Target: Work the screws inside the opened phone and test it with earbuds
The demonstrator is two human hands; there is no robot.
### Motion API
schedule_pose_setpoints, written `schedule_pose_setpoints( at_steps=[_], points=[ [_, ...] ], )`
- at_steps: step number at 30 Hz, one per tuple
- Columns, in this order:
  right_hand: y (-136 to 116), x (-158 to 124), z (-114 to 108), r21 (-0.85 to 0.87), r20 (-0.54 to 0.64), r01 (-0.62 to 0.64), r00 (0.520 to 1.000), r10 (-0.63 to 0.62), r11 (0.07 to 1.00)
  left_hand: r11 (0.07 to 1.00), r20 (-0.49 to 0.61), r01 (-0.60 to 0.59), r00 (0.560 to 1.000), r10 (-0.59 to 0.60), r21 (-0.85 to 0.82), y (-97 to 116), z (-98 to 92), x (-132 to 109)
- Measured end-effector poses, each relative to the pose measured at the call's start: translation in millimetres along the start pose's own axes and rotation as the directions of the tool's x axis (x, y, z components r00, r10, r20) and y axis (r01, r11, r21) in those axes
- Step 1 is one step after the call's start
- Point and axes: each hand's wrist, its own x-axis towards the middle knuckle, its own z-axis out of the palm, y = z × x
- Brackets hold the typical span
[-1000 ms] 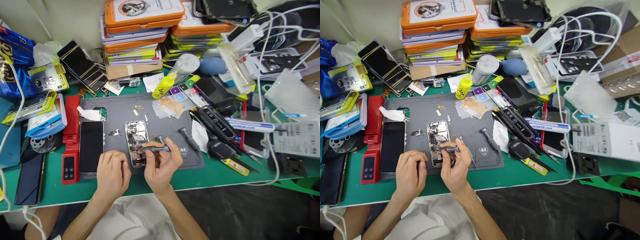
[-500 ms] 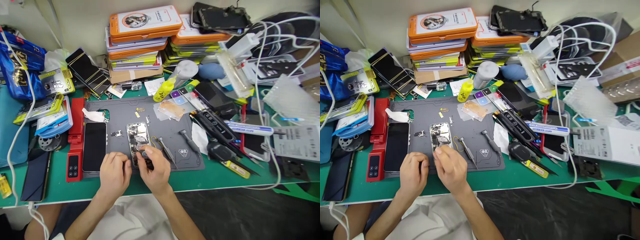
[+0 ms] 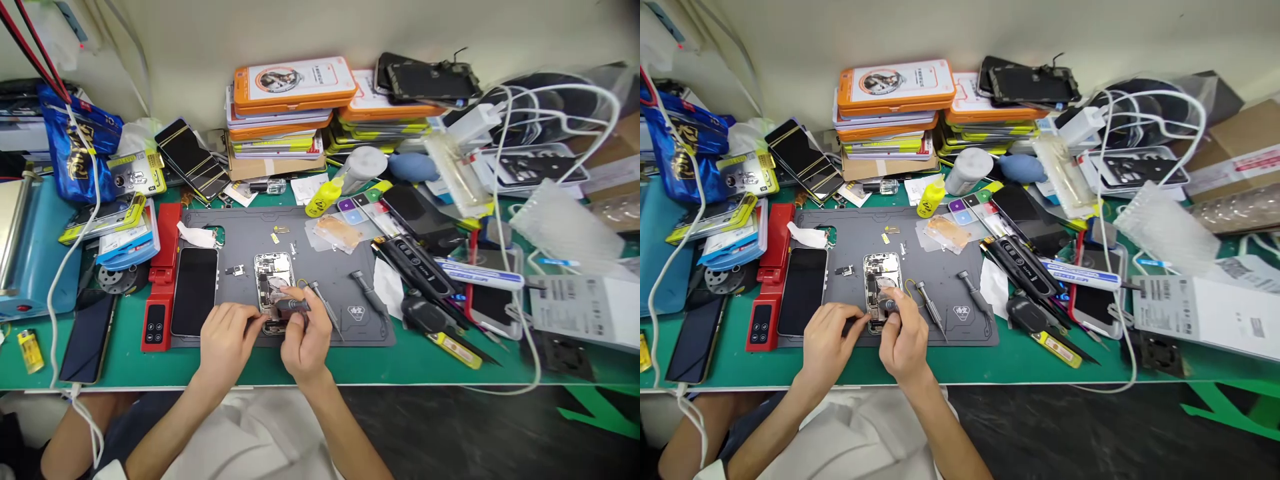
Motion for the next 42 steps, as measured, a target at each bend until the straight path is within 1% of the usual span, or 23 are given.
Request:
schedule_pose_setpoints(
  at_steps=[3,5,8,10,15,20,24,27,31,37,42],
  points=[
    [-2,-1,1,0.038,-0.023,-0.058,0.998,0.059,0.998,1.0,0.007,0.005,1.0,-0.005,0.006,0,-1.2,1],
    [-4,-1,2,0.072,-0.034,-0.129,0.991,0.132,0.989,1.0,-0.002,0.006,1.0,-0.006,0.023,0,-0.2,1],
    [-8,0,2,0.158,-0.033,-0.249,0.966,0.257,0.956,0.998,-0.013,0.014,1.0,-0.013,0.057,-1,2.8,2],
    [-10,1,0,0.217,-0.017,-0.305,0.949,0.316,0.927,0.997,-0.012,0.015,1.0,-0.015,0.078,0,4.5,1],
    [-12,2,-3,0.311,0.05,-0.355,0.932,0.358,0.881,0.991,-0.01,0.016,1.0,-0.015,0.13,7,5.4,0],
    [-14,-2,-7,0.346,0.009,-0.412,0.9,0.436,0.843,0.98,-0.023,0.058,0.998,-0.055,0.193,15,3.8,1],
    [-13,-9,-9,0.353,0.028,-0.458,0.877,0.48,0.816,0.967,-0.02,0.09,0.996,-0.088,0.237,21,2.4,1],
    [-11,-14,-10,0.351,0.062,-0.482,0.867,0.494,0.803,0.96,0.012,0.07,0.997,-0.077,0.271,25,0.6,0],
    [-11,-15,-13,0.368,0.108,-0.513,0.852,0.512,0.775,0.948,0.086,0.019,0.995,-0.049,0.316,27,-3.9,1],
    [-14,-14,-16,0.411,0.13,-0.544,0.829,0.544,0.731,0.928,0.173,-0.029,0.984,-0.039,0.373,30,-9.0,5],
    [-16,-15,-15,0.458,0.127,-0.565,0.806,0.579,0.686,0.925,0.247,-0.061,0.968,-0.037,0.376,28,-9.1,10]
  ],
)
